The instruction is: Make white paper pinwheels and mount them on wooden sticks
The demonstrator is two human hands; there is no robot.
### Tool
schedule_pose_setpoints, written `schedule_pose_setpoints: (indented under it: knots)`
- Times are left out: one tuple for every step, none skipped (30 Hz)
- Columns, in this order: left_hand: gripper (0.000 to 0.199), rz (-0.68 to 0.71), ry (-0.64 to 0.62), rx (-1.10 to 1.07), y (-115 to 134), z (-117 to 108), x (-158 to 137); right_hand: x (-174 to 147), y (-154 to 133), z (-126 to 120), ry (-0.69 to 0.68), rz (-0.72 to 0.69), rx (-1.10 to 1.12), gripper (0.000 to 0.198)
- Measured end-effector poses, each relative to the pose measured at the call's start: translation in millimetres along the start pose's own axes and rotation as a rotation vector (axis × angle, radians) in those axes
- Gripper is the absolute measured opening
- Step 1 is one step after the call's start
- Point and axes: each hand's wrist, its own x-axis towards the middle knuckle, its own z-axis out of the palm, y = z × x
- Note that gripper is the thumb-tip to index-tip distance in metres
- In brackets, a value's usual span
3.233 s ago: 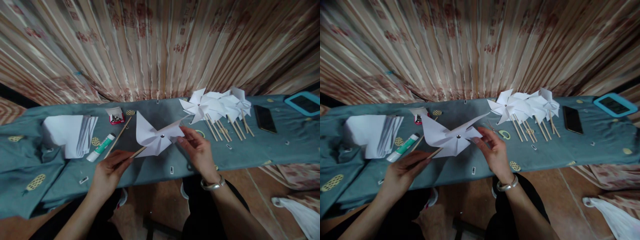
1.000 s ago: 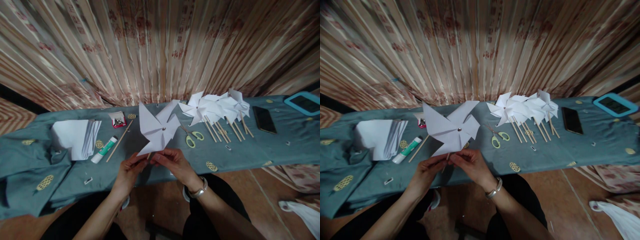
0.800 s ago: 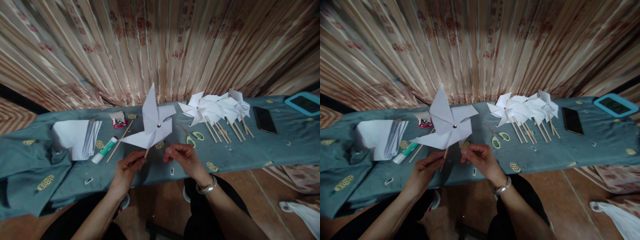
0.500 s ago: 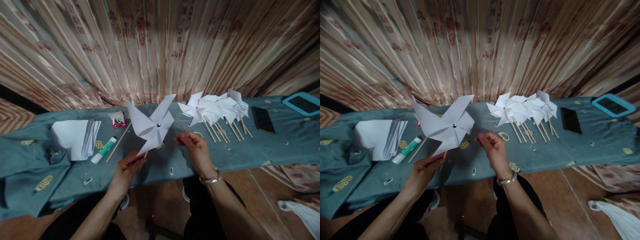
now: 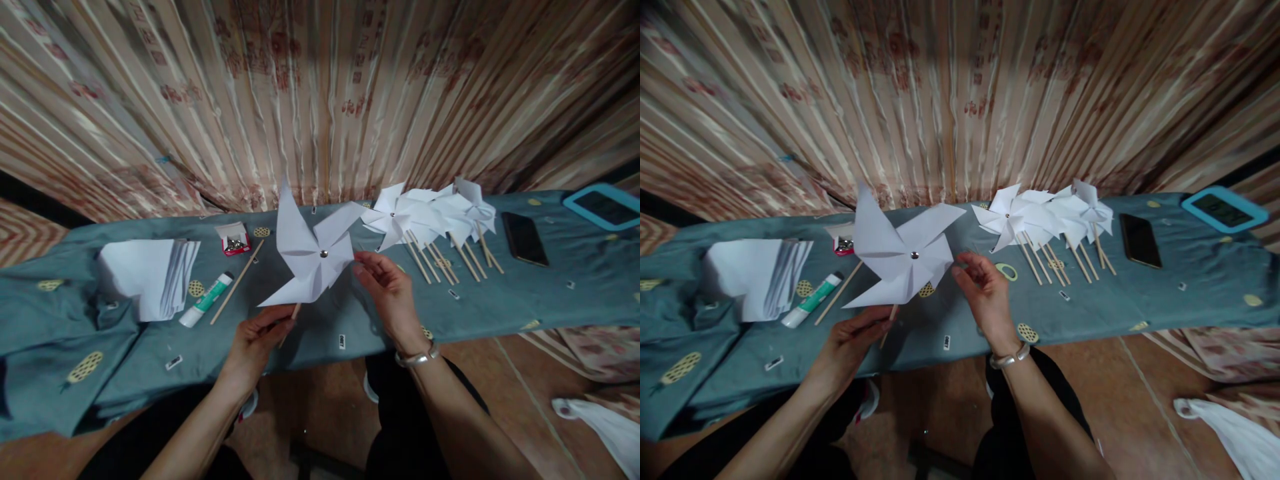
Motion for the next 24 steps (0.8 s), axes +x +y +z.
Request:
schedule_pose_setpoints:
  knots:
    - [0.021, 0.003, -0.011, 0.007, 0, 0, 0, 0, 1, 1, -0.02, 0.015, 0.02, 0.029]
    - [0.021, 0.007, -0.023, 0.015, 0, 0, 0, 0, 2, 2, -0.043, 0.027, 0.034, 0.03]
    - [0.02, 0.016, -0.032, 0.024, 0, 0, 0, 0, 2, 3, -0.066, 0.034, 0.043, 0.029]
    - [0.02, 0.025, -0.041, 0.033, 0, 0, 0, -1, 3, 4, -0.086, 0.038, 0.047, 0.026]
    - [0.02, 0.034, -0.045, 0.039, 0, 0, 1, -1, 3, 5, -0.101, 0.039, 0.045, 0.024]
    - [0.02, 0.039, -0.046, 0.045, 0, -1, 1, -3, 2, 6, -0.11, 0.041, 0.037, 0.022]
    - [0.02, 0.04, -0.045, 0.05, 0, -2, 1, -4, 2, 6, -0.114, 0.049, 0.026, 0.021]
    - [0.02, 0.038, -0.042, 0.052, 0, -2, 1, -5, 1, 7, -0.121, 0.066, 0.014, 0.02]
    - [0.02, 0.034, -0.04, 0.052, 0, -2, 1, -7, -1, 7, -0.129, 0.09, 0.006, 0.021]
    - [0.02, 0.031, -0.039, 0.053, 0, -3, 1, -8, -2, 8, -0.139, 0.117, 0.005, 0.022]
    - [0.02, 0.031, -0.04, 0.052, 0, -3, 1, -10, -3, 9, -0.152, 0.146, 0.014, 0.023]
    - [0.02, 0.034, -0.041, 0.049, 0, -2, 1, -12, -4, 10, -0.167, 0.178, 0.033, 0.025]
    - [0.02, 0.038, -0.043, 0.045, 0, -2, 1, -13, -4, 11, -0.183, 0.209, 0.058, 0.026]
    - [0.02, 0.04, -0.042, 0.043, 0, -2, 1, -15, -5, 12, -0.194, 0.238, 0.085, 0.027]
    - [0.02, 0.04, -0.041, 0.044, 0, -1, 1, -16, -5, 13, -0.205, 0.265, 0.111, 0.027]
    - [0.02, 0.038, -0.039, 0.044, 0, -1, 1, -17, -5, 15, -0.215, 0.29, 0.135, 0.027]
    - [0.021, 0.037, -0.037, 0.044, 0, 0, 2, -19, -4, 16, -0.226, 0.312, 0.156, 0.027]
    - [0.021, 0.037, -0.036, 0.044, 1, 0, 2, -20, -4, 17, -0.239, 0.332, 0.175, 0.027]
    - [0.021, 0.039, -0.037, 0.044, 1, 0, 2, -21, -4, 18, -0.256, 0.351, 0.187, 0.027]
    - [0.021, 0.042, -0.04, 0.045, 1, 0, 2, -23, -4, 19, -0.274, 0.369, 0.196, 0.027]
    - [0.021, 0.043, -0.043, 0.046, 2, 0, 1, -24, -4, 20, -0.292, 0.384, 0.201, 0.027]
    - [0.02, 0.041, -0.046, 0.047, 2, 0, 1, -25, -5, 21, -0.31, 0.396, 0.203, 0.026]
    - [0.02, 0.038, -0.049, 0.049, 2, 0, 1, -26, -5, 21, -0.329, 0.403, 0.2, 0.026]
    - [0.02, 0.035, -0.052, 0.051, 2, 0, 1, -27, -5, 22, -0.346, 0.403, 0.194, 0.026]
